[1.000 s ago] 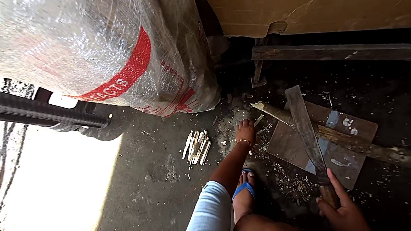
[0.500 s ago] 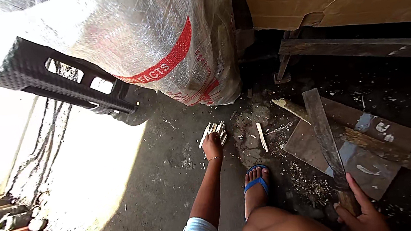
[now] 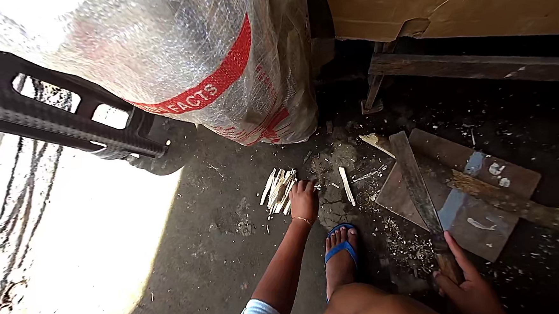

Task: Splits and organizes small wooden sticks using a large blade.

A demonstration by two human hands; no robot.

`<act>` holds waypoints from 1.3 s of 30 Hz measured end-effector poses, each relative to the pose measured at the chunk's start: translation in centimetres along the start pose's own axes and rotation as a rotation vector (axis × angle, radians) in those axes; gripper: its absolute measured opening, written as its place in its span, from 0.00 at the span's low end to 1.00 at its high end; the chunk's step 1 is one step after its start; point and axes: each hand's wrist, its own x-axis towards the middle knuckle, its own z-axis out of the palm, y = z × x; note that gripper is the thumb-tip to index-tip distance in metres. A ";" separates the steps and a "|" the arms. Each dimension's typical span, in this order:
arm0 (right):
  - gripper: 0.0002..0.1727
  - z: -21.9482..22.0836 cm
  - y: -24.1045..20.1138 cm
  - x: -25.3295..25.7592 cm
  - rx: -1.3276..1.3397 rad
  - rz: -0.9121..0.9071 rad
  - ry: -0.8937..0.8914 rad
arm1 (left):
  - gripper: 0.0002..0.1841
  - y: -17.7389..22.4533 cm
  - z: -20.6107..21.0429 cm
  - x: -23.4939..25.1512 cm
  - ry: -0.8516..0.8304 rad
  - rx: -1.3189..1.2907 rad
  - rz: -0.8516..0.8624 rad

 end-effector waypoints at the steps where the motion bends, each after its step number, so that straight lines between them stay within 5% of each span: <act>1: 0.55 0.1 0.1 0.2 0.032 -0.003 0.007 | 0.20 1.6 1.3 0.3 -0.072 0.034 0.110; 4: 0.56 0.0 0.3 0.4 0.075 -0.005 0.012 | 0.29 4.9 4.2 2.4 -0.230 0.126 0.242; 7: 0.55 -0.6 0.2 0.1 0.067 0.004 0.007 | 0.36 6.0 4.9 4.7 -0.264 0.174 0.187; 12: 0.56 -0.5 0.4 0.3 0.110 0.037 0.055 | 0.18 4.9 4.3 6.7 -0.269 0.236 0.206; 17: 0.56 -0.6 0.2 0.5 0.098 0.025 0.048 | 0.16 2.7 2.5 5.0 -0.273 0.178 0.135; 21: 0.55 -0.5 0.9 0.3 0.068 0.000 0.039 | 0.16 1.0 3.3 2.5 -0.200 -0.311 -0.089; 26: 0.55 -0.5 1.4 -0.1 0.016 0.018 0.001 | 0.15 2.6 4.0 -0.5 -0.249 -1.376 -0.446; 31: 0.55 -0.3 0.8 -0.4 -0.070 0.058 -0.033 | 0.20 3.5 3.3 -1.5 -0.477 -1.842 -0.336; 34: 0.55 -0.2 0.7 -0.4 -0.094 0.055 -0.046 | 0.18 3.9 2.9 -1.3 -0.452 -1.754 -0.275; 39: 0.54 0.0 0.8 -0.4 -0.088 0.021 -0.057 | 0.15 4.4 2.5 0.0 -0.131 -1.275 -0.319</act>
